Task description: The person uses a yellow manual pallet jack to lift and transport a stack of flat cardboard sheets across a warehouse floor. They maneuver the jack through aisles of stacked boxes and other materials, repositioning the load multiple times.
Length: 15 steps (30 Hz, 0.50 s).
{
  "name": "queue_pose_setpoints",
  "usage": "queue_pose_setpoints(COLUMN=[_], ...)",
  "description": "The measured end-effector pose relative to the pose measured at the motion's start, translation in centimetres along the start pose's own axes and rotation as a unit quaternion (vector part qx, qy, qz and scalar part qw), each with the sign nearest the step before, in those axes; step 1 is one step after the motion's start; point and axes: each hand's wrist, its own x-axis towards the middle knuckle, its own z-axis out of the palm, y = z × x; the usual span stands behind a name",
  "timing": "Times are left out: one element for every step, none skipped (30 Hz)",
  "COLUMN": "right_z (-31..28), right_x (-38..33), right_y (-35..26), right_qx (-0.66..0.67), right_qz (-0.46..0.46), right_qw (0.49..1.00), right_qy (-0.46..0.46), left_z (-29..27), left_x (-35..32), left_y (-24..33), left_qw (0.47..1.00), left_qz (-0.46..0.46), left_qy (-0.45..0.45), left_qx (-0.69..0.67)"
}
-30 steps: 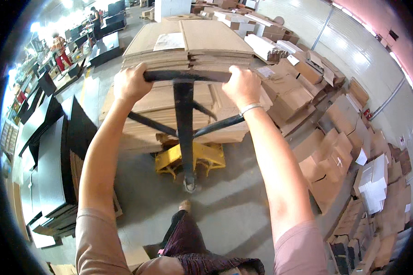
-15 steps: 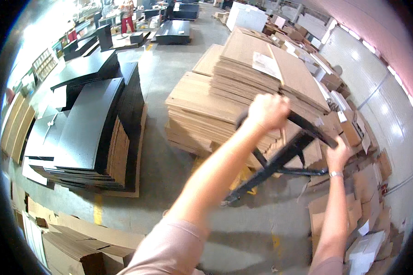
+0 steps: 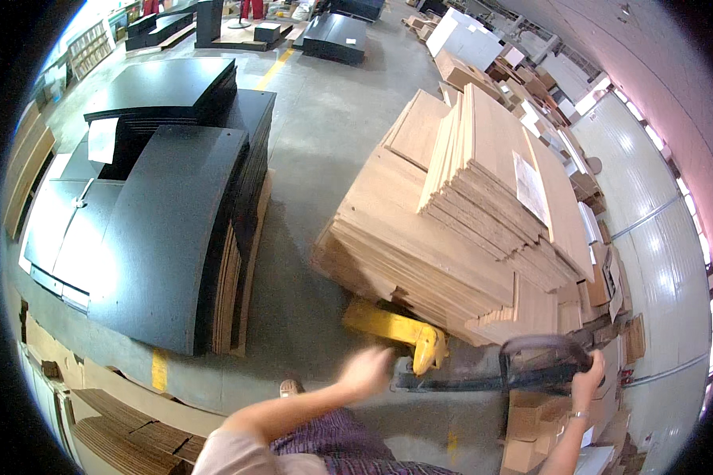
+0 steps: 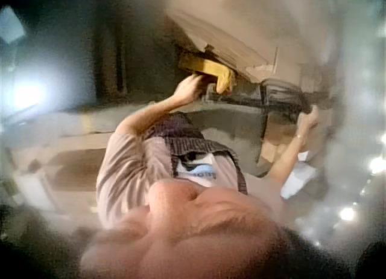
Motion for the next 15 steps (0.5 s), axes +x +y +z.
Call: queue_pose_setpoints(right_z=[0.0, 0.2, 0.3, 0.6, 0.8, 1.3, 1.9, 2.5, 3.0, 3.5, 3.7, 3.4, 2.8, 2.9, 3.2], right_x=[0.2, 0.3, 0.3, 0.4, 0.5, 0.9, 1.0, 1.0, 0.8, -0.1, -0.4, -1.2, -1.4, -1.6, -2.0], right_y=[0.4, -0.7, -1.8, -1.7, -1.1, -1.1, -0.9, -0.5, 0.5, 5.5, 7.5, 9.4, 8.5, 8.6, 9.2], right_qx=[-0.017, -0.017, -0.016, -0.022, -0.027, -0.021, -0.035, -0.051, -0.066, 0.100, 0.099, 0.092, -0.185, -0.064, 0.059], right_qz=[0.003, 0.018, 0.033, 0.034, 0.036, 0.037, 0.027, 0.017, 0.007, 0.101, 0.127, 0.156, 0.061, 0.104, 0.147], right_qw=[1.000, 1.000, 0.999, 0.999, 0.999, 0.999, 0.999, 0.998, 0.997, 0.987, 0.986, 0.984, 0.977, 0.992, 0.987], right_qy=[-0.017, -0.007, 0.004, -0.003, -0.011, -0.014, 0.007, 0.027, 0.048, 0.071, 0.035, 0.000, -0.089, -0.042, 0.005], left_z=[-0.8, -1.7, -2.3, -3.5, -4.6, -5.0, -5.5, -6.2, -7.3, -9.0, -11.1, -12.9, -15.8, -17.2, -18.7], left_x=[-4.1, -7.6, -10.1, -11.8, -12.7, -13.0, -12.9, -12.1, -10.7, -8.7, -6.7, -4.5, -2.3, -0.7, 0.9], left_y=[-3.2, -6.5, -8.8, -9.7, -10.4, -11.9, -13.3, -14.3, -14.9, -15.4, -15.9, -16.4, -15.8, -16.5, -17.4], left_qw=[0.997, 0.996, 0.985, 0.975, 0.963, 0.959, 0.955, 0.951, 0.950, 0.949, 0.947, 0.948, 0.944, 0.941, 0.937], left_qz=[-0.071, -0.084, -0.163, -0.212, -0.260, -0.278, -0.294, -0.308, -0.310, -0.308, -0.310, -0.304, -0.316, -0.319, -0.320], left_qy=[0.004, 0.001, -0.046, -0.049, -0.055, -0.044, -0.038, -0.033, -0.018, -0.005, 0.011, 0.049, 0.071, 0.098, 0.125], left_qx=[0.029, 0.011, 0.035, 0.037, 0.040, 0.020, 0.001, -0.018, -0.038, -0.060, -0.077, -0.082, -0.061, -0.062, -0.064])
